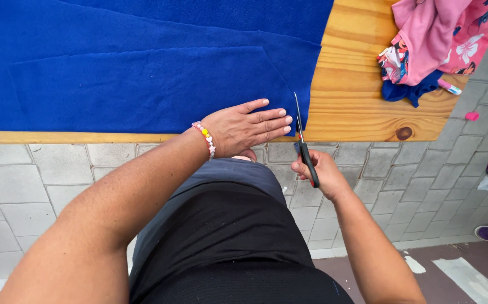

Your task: The person uses scissors to cut a piece of pink patterned fabric placed on top of a larger blue fabric sheet. They then cut a strip from the blue fabric, fold it, and continue cutting along the edge of the blue material on a wooden table.

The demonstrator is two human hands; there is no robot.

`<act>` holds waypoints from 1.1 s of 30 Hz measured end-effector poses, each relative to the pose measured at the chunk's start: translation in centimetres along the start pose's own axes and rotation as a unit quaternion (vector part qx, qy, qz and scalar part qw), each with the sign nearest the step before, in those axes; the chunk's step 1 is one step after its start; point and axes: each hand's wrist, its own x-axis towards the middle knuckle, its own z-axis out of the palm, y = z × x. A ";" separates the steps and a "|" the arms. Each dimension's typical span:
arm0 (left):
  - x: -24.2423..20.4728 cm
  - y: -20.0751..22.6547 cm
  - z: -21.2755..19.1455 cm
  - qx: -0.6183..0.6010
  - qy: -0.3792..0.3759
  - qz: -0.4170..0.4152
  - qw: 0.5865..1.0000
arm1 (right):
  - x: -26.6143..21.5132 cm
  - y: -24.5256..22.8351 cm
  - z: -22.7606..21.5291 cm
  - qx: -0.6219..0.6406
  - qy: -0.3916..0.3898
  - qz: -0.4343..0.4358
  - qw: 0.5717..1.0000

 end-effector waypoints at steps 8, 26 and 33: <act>-0.1 0.0 0.1 0.007 0.003 0.002 1.000 | -0.1 -1.9 -0.6 -0.030 -0.010 0.008 0.999; 0.1 -0.1 0.5 0.002 0.007 0.005 1.000 | 1.8 -1.6 -2.1 -0.039 -0.042 -0.003 0.998; -0.1 -0.1 0.7 0.010 0.010 0.001 1.000 | 1.7 -2.3 -2.7 -0.064 -0.017 0.009 0.998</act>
